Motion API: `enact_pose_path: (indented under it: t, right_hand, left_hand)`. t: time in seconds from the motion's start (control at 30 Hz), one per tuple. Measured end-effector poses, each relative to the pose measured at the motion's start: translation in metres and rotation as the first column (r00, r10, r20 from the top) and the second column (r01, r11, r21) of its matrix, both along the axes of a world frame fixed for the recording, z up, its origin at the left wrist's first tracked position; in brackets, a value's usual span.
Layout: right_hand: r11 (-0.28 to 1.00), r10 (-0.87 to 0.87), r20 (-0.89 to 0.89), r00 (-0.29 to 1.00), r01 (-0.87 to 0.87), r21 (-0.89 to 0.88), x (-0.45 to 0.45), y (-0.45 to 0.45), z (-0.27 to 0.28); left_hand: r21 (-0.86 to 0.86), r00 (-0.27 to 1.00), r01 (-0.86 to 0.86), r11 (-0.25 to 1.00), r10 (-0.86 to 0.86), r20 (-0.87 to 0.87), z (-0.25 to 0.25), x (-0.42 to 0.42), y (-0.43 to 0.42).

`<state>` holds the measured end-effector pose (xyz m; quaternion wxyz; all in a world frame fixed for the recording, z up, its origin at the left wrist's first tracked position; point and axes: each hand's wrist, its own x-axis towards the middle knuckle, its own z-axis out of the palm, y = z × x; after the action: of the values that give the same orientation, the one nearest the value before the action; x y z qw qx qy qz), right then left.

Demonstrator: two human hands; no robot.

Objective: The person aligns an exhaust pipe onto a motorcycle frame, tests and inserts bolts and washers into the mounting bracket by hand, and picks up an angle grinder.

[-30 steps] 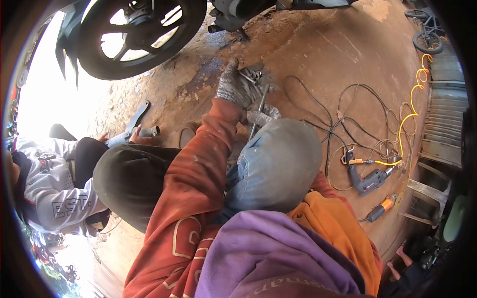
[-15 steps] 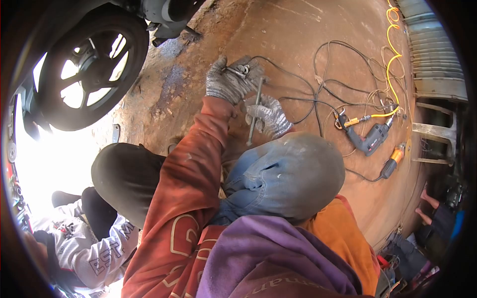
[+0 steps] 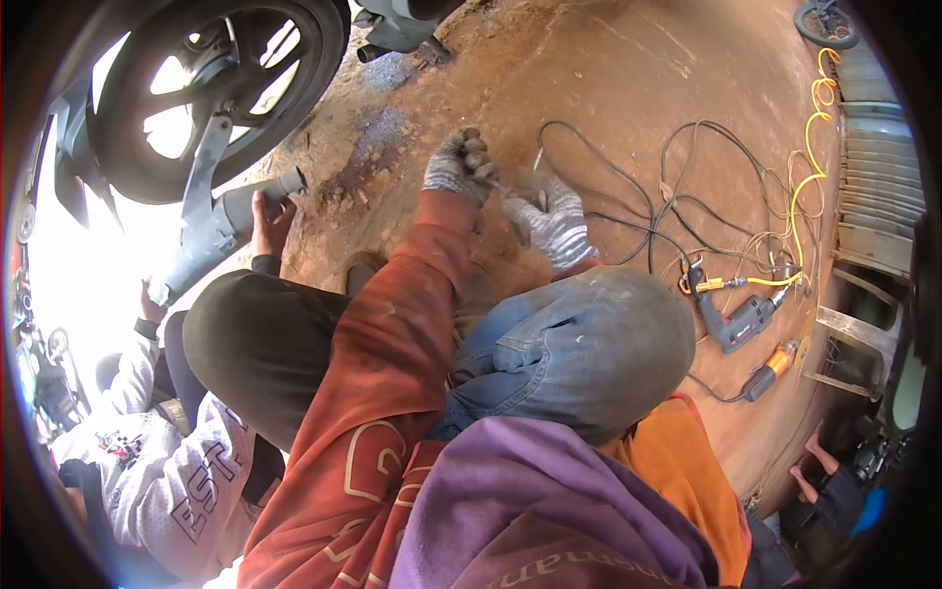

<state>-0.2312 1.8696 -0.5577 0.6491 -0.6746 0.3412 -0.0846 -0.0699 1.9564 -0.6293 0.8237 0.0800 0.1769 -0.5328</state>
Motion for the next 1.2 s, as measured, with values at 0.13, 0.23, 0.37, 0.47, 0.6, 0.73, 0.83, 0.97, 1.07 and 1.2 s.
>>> enact_pose_path:
  t: [0.13, 0.23, 0.37, 0.47, 0.6, 0.73, 0.83, 0.97, 1.07, 1.2]
  right_hand:
    - [0.957, 0.154, 0.15, 0.977, -0.11, -0.268, 0.021, 0.002, 0.025]
    - [0.963, 0.152, 0.257, 0.954, -0.202, 0.179, 0.046, -0.002, 0.036]
    - [0.838, 0.369, 0.363, 0.855, -0.476, 0.269, 0.087, 0.002, 0.077]
    - [0.832, 0.409, 0.326, 0.853, -0.495, 0.251, 0.113, 0.009, 0.093]
    - [0.838, 0.38, 0.43, 0.819, -0.502, 0.214, 0.125, 0.019, 0.093]
    - [0.841, 0.395, 0.42, 0.817, -0.506, 0.194, 0.131, 0.008, 0.084]
    - [0.833, 0.31, 0.487, 0.817, -0.48, 0.276, 0.139, 0.001, 0.065]
    - [0.853, 0.366, 0.372, 0.853, -0.467, 0.232, 0.133, -0.007, 0.075]
    - [0.839, 0.373, 0.366, 0.853, -0.478, 0.259, 0.129, 0.001, 0.089]
    - [0.864, 0.487, 0.311, 0.816, -0.502, -0.035, 0.146, 0.004, 0.08]
  left_hand:
    - [0.366, 0.997, 0.057, 0.929, -0.074, 0.031, 0.024, 0.013, 0.019]
    - [0.38, 0.998, 0.012, 0.925, -0.033, 0.049, 0.01, 0.013, 0.034]
    - [0.419, 0.987, -0.035, 0.907, -0.034, 0.155, 0.001, 0.01, 0.044]
    - [0.419, 0.991, -0.026, 0.907, -0.032, 0.132, 0.017, 0.017, 0.052]
    - [0.384, 0.973, -0.022, 0.923, -0.068, 0.22, 0.031, 0.011, 0.057]
    - [0.474, 0.981, -0.082, 0.877, -0.013, 0.194, 0.052, -0.003, 0.051]
    - [0.427, 0.99, -0.116, 0.897, 0.069, 0.122, 0.028, 0.011, 0.059]
    - [0.41, 0.959, -0.115, 0.905, -0.007, 0.284, 0.04, 0.023, 0.071]
    - [0.282, 0.939, -0.139, 0.949, 0.036, 0.341, 0.098, 0.034, 0.071]
    - [0.561, 0.706, -0.24, 0.792, -0.254, 0.661, 0.111, 0.05, 0.073]
